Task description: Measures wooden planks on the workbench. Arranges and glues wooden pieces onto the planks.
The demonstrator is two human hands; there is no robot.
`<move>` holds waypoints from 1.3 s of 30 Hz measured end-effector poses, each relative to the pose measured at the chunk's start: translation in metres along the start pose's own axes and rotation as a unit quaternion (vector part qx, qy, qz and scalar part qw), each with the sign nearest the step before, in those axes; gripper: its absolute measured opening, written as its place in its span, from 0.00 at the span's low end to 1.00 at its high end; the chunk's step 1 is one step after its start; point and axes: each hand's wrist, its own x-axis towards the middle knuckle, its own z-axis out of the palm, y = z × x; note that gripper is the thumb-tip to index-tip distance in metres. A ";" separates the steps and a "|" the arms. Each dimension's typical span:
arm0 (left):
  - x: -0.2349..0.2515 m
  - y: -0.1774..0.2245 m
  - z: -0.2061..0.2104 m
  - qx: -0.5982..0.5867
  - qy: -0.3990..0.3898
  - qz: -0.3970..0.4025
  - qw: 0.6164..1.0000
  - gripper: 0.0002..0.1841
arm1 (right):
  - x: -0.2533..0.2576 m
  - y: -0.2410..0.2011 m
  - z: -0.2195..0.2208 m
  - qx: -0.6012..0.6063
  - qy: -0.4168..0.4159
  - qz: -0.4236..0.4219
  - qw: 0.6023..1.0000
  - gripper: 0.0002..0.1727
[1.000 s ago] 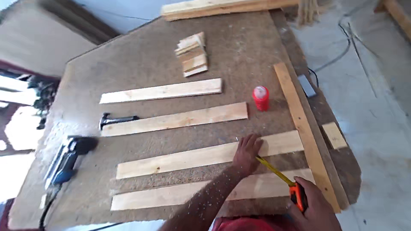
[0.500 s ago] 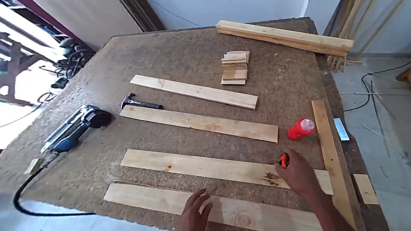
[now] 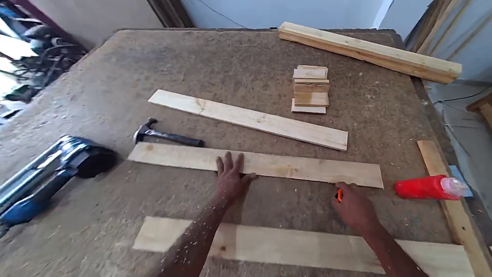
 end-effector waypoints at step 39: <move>0.077 -0.008 0.028 -0.093 0.190 0.055 0.976 0.47 | 0.317 -0.132 -0.160 -0.135 0.157 -0.197 0.958 0.45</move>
